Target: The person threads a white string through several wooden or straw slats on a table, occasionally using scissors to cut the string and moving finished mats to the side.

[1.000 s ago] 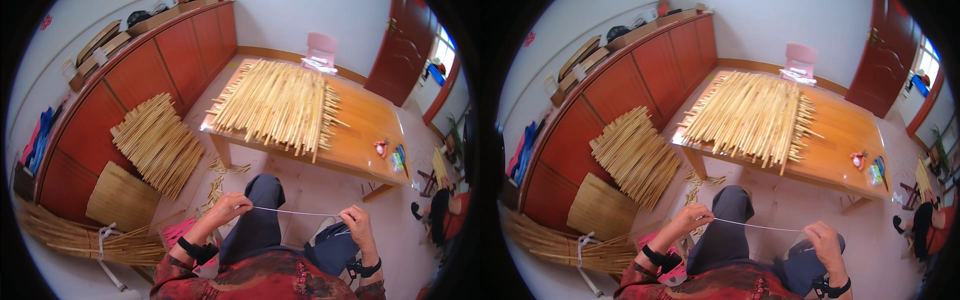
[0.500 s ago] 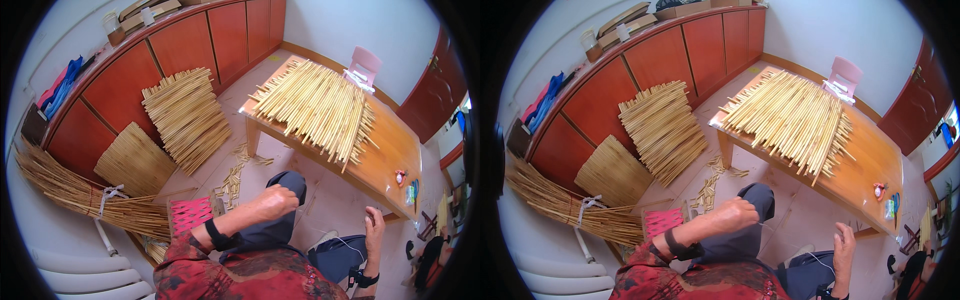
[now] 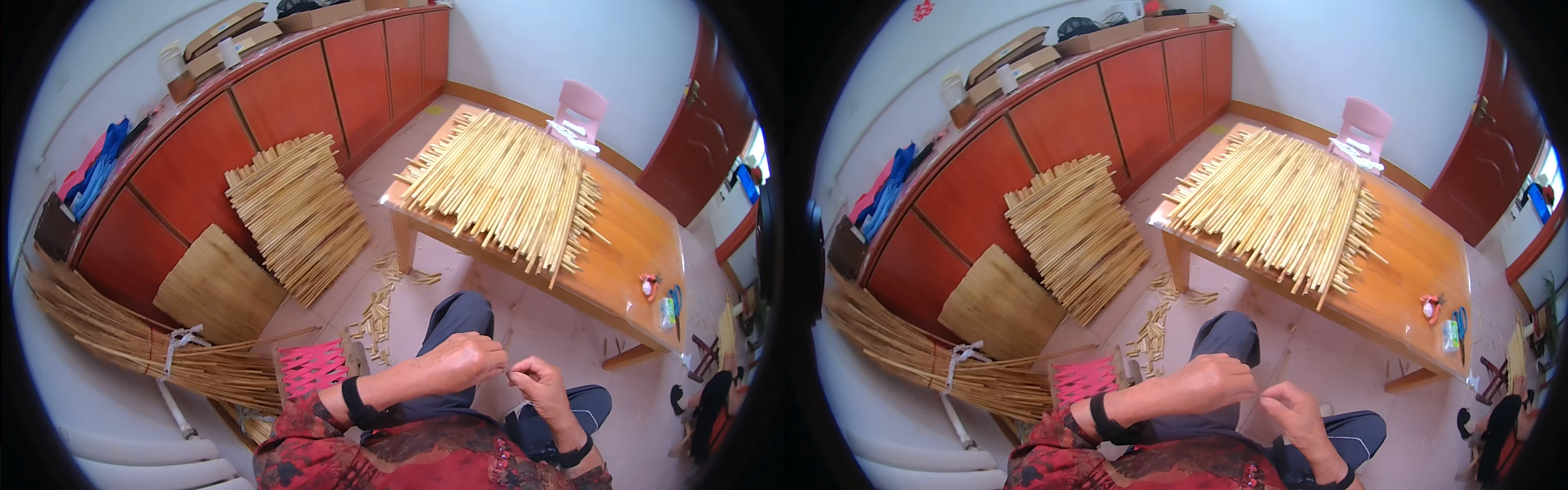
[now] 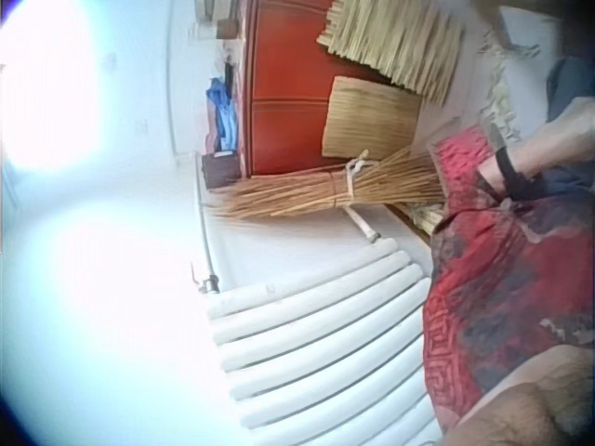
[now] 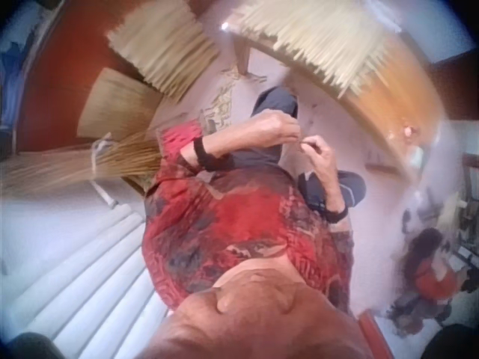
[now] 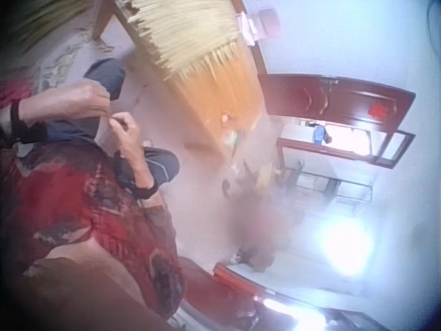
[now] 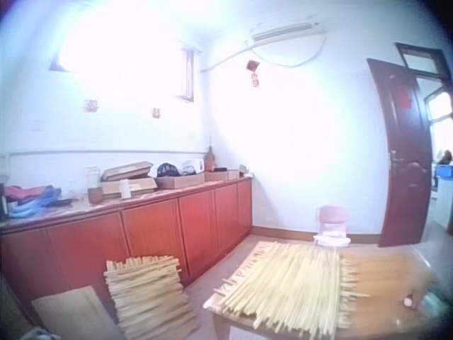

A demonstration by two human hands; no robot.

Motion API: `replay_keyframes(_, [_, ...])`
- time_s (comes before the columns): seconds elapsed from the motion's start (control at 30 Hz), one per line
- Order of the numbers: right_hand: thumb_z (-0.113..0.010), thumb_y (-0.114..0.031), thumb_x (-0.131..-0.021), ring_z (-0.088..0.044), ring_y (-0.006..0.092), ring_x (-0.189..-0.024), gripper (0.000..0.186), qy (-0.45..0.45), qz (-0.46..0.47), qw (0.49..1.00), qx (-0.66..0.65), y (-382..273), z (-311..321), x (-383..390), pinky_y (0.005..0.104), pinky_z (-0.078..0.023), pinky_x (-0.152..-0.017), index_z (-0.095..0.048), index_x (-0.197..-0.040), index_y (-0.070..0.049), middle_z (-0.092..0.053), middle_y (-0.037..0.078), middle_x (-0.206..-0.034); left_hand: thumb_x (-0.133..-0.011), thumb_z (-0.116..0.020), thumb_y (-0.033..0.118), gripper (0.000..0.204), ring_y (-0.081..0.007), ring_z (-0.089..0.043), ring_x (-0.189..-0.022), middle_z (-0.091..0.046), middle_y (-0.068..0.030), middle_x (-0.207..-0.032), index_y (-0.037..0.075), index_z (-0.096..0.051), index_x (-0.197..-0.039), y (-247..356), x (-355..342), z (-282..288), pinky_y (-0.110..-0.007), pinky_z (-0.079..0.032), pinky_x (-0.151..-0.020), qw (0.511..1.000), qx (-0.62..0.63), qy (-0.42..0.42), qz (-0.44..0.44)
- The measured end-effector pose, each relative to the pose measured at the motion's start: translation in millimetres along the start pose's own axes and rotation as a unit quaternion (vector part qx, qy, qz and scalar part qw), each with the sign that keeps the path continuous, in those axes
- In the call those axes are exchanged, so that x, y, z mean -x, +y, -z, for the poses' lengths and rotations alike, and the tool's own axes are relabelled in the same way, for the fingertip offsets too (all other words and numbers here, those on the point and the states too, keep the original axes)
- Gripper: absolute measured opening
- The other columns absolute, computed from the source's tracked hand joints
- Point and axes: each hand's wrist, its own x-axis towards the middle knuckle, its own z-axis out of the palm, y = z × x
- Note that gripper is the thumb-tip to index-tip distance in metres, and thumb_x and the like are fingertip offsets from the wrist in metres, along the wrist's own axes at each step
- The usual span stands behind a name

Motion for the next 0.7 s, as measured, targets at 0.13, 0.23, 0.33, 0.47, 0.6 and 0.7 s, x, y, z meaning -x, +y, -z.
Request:
replay_keyframes(0.13, [-0.060,-0.007,-0.075,-0.051,0.0070,-0.069,0.009,0.027,0.047,0.998,0.015,-9,3,4,0.0206,-0.041,-0.064,-0.059,-0.081,-0.001,-0.056,0.000,-0.073,-0.075,-0.056,0.010,0.008,-0.0263,-0.053,-0.068,-0.051,-0.0098,-0.071,0.004,-0.052,-0.076,2,0,1,-0.034,-0.042,-0.061,0.997,0.062,0.033,0.027])
replay_keyframes(0.23, [-0.060,-0.007,-0.075,-0.048,0.0053,-0.060,0.006,0.058,0.046,0.997,-0.007,-12,12,3,0.0184,-0.038,-0.054,-0.058,-0.079,-0.003,-0.053,-0.001,-0.066,-0.077,-0.057,0.008,0.013,-0.0197,-0.054,-0.071,-0.054,-0.0070,-0.078,0.003,-0.055,-0.088,-11,7,4,-0.028,-0.044,-0.065,0.980,0.157,0.094,0.084])
replay_keyframes(0.33, [-0.058,-0.006,-0.076,-0.037,0.0019,-0.047,0.004,0.128,0.026,0.967,-0.218,-13,27,8,0.0171,-0.027,-0.038,-0.055,-0.074,-0.006,-0.047,-0.003,-0.060,-0.079,-0.056,0.009,0.028,-0.0151,-0.053,-0.079,-0.054,-0.0054,-0.087,0.002,-0.052,-0.105,-18,2,4,-0.025,-0.043,-0.073,0.882,0.347,0.199,0.250])
replay_keyframes(0.47, [-0.058,-0.011,-0.078,-0.039,0.0025,-0.049,0.006,0.134,0.001,0.981,-0.142,-17,22,-1,0.0169,-0.030,-0.041,-0.057,-0.081,-0.007,-0.047,-0.004,-0.061,-0.079,-0.054,0.008,0.032,-0.0159,-0.051,-0.084,-0.049,-0.0094,-0.100,0.003,-0.051,-0.111,-2,-12,-20,-0.026,-0.042,-0.076,0.957,0.265,0.054,0.109])
replay_keyframes(0.6, [-0.056,-0.016,-0.082,-0.039,0.0013,-0.054,0.011,0.024,0.018,0.984,-0.176,-18,13,-5,0.0150,-0.030,-0.045,-0.056,-0.087,-0.007,-0.048,-0.004,-0.068,-0.078,-0.055,0.002,0.017,-0.0152,-0.052,-0.085,-0.056,-0.0076,-0.090,0.002,-0.061,-0.093,5,-23,-29,-0.024,-0.042,-0.072,0.922,0.331,0.110,0.169])
replay_keyframes(0.7, [-0.056,-0.018,-0.082,-0.043,0.0020,-0.063,0.016,0.016,0.038,0.981,-0.191,-13,20,6,0.0157,-0.034,-0.052,-0.057,-0.091,-0.006,-0.051,-0.005,-0.073,-0.074,-0.059,-0.003,0.013,-0.0138,-0.051,-0.080,-0.055,-0.0069,-0.085,0.001,-0.063,-0.085,8,-29,-38,-0.022,-0.042,-0.067,0.894,0.401,0.116,0.164])
